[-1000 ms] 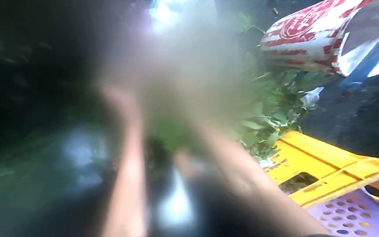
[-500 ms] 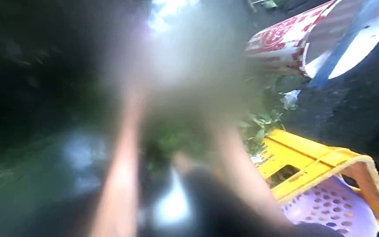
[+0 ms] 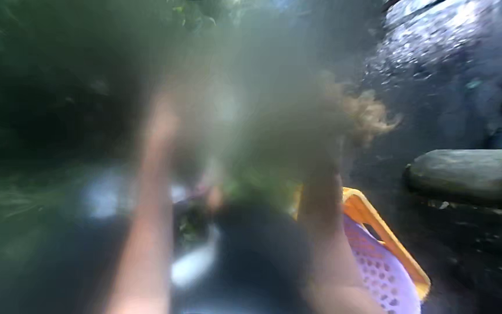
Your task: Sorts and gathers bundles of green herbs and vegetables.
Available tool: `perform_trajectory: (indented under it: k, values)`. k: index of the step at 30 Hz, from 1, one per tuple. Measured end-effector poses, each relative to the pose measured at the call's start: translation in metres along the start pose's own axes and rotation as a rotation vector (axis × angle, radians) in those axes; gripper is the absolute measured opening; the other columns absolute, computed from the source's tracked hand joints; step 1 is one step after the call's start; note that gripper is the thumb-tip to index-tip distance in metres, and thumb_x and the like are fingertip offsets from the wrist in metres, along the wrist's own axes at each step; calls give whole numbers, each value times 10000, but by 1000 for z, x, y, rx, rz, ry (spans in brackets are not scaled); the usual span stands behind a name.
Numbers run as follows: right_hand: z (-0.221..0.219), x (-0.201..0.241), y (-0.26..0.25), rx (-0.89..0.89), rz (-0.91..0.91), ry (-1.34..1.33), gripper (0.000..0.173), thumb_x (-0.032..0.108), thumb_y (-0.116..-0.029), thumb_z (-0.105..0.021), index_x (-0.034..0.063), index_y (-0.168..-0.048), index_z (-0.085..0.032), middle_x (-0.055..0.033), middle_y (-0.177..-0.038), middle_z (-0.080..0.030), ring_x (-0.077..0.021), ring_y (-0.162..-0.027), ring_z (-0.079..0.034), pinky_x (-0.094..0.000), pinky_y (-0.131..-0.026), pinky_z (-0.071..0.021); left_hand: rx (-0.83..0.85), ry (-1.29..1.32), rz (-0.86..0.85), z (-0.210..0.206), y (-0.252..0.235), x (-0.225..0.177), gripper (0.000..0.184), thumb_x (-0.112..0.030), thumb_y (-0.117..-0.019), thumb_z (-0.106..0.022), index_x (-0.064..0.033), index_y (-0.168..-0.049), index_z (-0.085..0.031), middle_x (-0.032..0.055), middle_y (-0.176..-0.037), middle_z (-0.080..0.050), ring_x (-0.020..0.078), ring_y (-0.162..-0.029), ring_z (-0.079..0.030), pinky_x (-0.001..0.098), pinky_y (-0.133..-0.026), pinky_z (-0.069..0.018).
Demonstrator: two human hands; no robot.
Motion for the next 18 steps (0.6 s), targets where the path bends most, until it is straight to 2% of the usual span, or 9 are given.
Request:
perform_trajectory:
  k: [2,4,6,8,10,12,13,15,18]
  values:
    - [-18,-17,-12,-96,-39,-335,431,98,-967,-695,-28,-1364,-582,-164,-1316,-661,-273,-1220,-649,-451,-1075,-540,-133,-11,-48,-26,-2,-16,496,-182,-860,-842,-35,-1279,-619,65,-1109,-733,190,-1016,-719,397,-913,-626]
    - [-48,-24,-27,-242,-170,-410,461,197,-926,-775,30,-1323,-608,-120,-1232,-696,-240,-1144,-684,-441,-1010,-585,-116,0,-85,-60,5,-24,465,-236,-913,-796,-40,-1290,-606,53,-1095,-726,155,-992,-713,368,-902,-623]
    - [-73,-32,-31,-214,-311,-496,482,213,-945,-721,60,-1365,-541,-95,-1214,-674,-197,-1113,-676,-422,-972,-588,-120,23,-80,-85,13,-21,529,-232,-903,-801,-44,-1337,-565,62,-1128,-711,132,-1022,-697,344,-929,-601]
    - [-90,-46,-15,-58,-386,-672,339,237,-1021,-598,57,-1308,-574,-88,-1133,-686,-171,-1032,-681,-397,-899,-590,-229,-131,-1,-85,19,-3,669,-312,-864,-837,-70,-1398,-513,73,-1233,-673,137,-1129,-661,347,-1003,-560]
    - [-107,-45,13,85,-573,-850,225,312,-1054,-531,132,-1140,-633,-25,-977,-690,-114,-879,-675,-327,-756,-584,-271,-374,148,-70,25,18,759,-432,-843,-836,-45,-1406,-505,161,-1314,-613,259,-1207,-616,451,-1034,-518]
    - [-135,-51,32,148,-703,-1120,116,220,-870,-720,164,-969,-702,-13,-846,-706,-112,-763,-689,-322,-667,-596,-248,-580,341,-52,28,48,827,-533,-823,-819,-37,-1405,-504,223,-1302,-598,365,-1169,-622,546,-969,-533]
    - [-151,-65,42,184,-754,-1194,152,180,-786,-759,164,-926,-703,-11,-812,-697,-114,-739,-684,-325,-652,-593,-217,-658,451,-43,30,63,833,-568,-826,-799,-37,-1397,-504,227,-1271,-622,381,-1135,-644,574,-935,-544]
    - [-180,-98,66,131,-919,-1245,212,111,-704,-783,134,-900,-704,-31,-779,-693,-136,-725,-688,-350,-668,-599,-144,-771,643,-28,35,89,845,-627,-835,-757,-18,-1372,-525,228,-1168,-683,400,-1077,-676,610,-890,-549]
    - [-207,-146,97,5,-1204,-1237,184,-16,-802,-631,74,-961,-618,-97,-815,-674,-207,-782,-684,-433,-741,-599,-32,-827,856,-15,47,136,839,-592,-855,-758,7,-1387,-507,262,-1136,-684,445,-1082,-667,641,-891,-534]
Point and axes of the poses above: each hand's wrist, its own y-axis away from the middle knuckle, its own z-axis out of the back of the hand, x = y × z, the point moved 4 cm from there along -y, towards the middle knuckle
